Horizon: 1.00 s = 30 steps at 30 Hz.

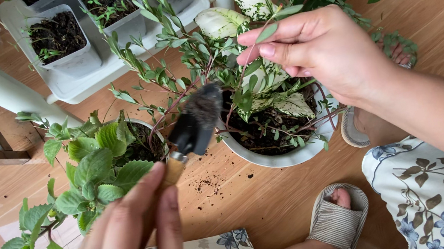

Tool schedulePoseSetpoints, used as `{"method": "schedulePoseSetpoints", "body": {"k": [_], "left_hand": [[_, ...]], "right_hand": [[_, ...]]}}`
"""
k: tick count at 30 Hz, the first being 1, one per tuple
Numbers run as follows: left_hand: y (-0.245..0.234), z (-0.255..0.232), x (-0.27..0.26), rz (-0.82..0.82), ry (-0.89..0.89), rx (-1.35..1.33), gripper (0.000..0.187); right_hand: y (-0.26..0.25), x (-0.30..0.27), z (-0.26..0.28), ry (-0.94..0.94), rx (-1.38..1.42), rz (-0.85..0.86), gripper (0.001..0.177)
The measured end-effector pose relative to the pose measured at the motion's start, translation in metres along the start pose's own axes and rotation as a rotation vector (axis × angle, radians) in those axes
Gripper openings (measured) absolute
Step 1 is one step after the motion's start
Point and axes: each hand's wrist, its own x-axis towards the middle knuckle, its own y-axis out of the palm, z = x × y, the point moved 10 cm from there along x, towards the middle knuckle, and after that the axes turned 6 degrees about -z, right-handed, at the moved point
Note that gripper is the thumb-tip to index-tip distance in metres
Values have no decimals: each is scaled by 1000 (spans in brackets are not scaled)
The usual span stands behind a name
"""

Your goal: The person sits on the floor and tends to two potted plants. They use a small hand trowel to loosen soil and remove dead leaves, then spray the plants with a pump-action mister.

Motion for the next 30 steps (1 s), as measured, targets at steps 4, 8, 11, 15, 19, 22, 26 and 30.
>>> {"method": "schedulePoseSetpoints", "body": {"k": [4,8,11,15,19,22,26,30], "left_hand": [[-7,3,-1,-58,-110,33,19],[-5,-6,2,-60,-87,-11,18],[-5,-8,2,-57,-70,20,18],[-9,-8,-2,-79,-49,34,19],[2,-19,-2,-2,106,40,19],[13,-26,-6,36,183,80,20],[23,-31,-14,39,213,75,21],[29,-26,-15,51,199,83,21]], "right_hand": [[-7,-3,1,-24,-38,2,25],[-22,-8,6,-67,-257,-109,18],[-33,-17,19,-138,-434,-192,22],[-25,-32,34,-225,-457,-162,20],[-10,-41,38,-275,-520,-166,27],[-5,-42,43,-335,-533,-155,29],[3,-41,48,-480,-670,-168,15],[-2,-37,43,-507,-709,-206,8]]}}
